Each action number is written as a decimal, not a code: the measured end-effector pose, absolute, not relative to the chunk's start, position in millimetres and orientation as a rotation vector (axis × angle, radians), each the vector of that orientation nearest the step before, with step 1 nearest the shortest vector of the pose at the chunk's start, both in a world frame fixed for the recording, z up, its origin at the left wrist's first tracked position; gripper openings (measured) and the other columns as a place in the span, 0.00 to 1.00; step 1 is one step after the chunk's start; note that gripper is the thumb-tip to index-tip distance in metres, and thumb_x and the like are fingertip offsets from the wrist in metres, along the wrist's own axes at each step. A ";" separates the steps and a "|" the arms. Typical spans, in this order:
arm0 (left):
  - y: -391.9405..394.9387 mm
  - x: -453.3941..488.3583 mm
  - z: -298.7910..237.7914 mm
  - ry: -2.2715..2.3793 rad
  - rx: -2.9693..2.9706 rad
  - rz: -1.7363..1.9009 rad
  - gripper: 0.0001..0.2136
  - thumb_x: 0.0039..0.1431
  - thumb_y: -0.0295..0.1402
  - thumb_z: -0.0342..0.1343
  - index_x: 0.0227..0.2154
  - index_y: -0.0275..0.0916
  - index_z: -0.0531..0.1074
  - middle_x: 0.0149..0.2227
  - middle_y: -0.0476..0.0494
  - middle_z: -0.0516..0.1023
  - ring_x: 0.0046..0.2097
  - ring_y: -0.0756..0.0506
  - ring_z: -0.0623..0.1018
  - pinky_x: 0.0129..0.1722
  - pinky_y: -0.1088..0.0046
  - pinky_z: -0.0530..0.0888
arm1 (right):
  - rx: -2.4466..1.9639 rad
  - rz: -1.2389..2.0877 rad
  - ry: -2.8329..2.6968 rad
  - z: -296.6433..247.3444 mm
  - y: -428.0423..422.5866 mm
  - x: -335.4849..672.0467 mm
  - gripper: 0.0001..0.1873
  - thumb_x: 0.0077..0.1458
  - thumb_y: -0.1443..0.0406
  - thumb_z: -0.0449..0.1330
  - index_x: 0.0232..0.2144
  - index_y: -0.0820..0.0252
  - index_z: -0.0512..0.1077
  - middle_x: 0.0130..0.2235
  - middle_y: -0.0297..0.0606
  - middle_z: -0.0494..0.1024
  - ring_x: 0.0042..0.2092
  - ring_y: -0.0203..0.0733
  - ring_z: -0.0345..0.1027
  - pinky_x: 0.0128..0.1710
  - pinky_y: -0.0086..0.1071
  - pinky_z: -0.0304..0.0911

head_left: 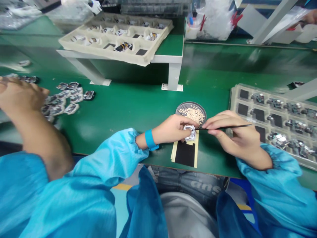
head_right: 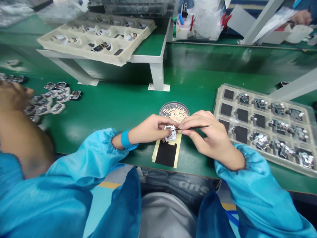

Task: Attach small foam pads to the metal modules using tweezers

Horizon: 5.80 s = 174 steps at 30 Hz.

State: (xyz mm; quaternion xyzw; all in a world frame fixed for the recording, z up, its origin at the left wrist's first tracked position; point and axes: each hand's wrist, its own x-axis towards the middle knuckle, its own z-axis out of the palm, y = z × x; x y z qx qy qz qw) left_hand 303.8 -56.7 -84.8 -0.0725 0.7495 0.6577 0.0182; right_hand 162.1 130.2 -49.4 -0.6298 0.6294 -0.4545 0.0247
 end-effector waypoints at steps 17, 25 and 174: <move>-58.2 302.1 -68.2 2.034 -0.385 2.174 0.18 0.57 0.22 0.55 0.49 0.30 0.81 0.37 0.40 0.84 0.26 0.50 0.79 0.27 0.77 0.80 | -1.873 -1.407 1.966 -47.2 134.5 162.6 0.10 0.56 0.66 0.69 0.42 0.51 0.78 0.39 0.37 0.82 0.42 0.46 0.77 0.44 0.43 0.71; -70.1 305.7 -57.2 2.002 -0.225 2.164 0.16 0.59 0.28 0.60 0.49 0.32 0.82 0.46 0.37 0.83 0.42 0.44 0.83 0.42 0.73 0.81 | -1.454 -1.501 1.629 -35.6 143.1 158.7 0.07 0.59 0.71 0.66 0.40 0.56 0.78 0.40 0.39 0.82 0.45 0.43 0.77 0.46 0.37 0.72; -55.3 304.8 -73.1 2.247 -0.470 2.549 0.17 0.56 0.38 0.69 0.44 0.34 0.78 0.44 0.38 0.84 0.44 0.43 0.83 0.45 0.69 0.81 | -0.862 -1.650 1.779 -70.3 87.8 189.8 0.16 0.55 0.55 0.67 0.37 0.63 0.74 0.36 0.37 0.78 0.37 0.37 0.72 0.39 0.31 0.70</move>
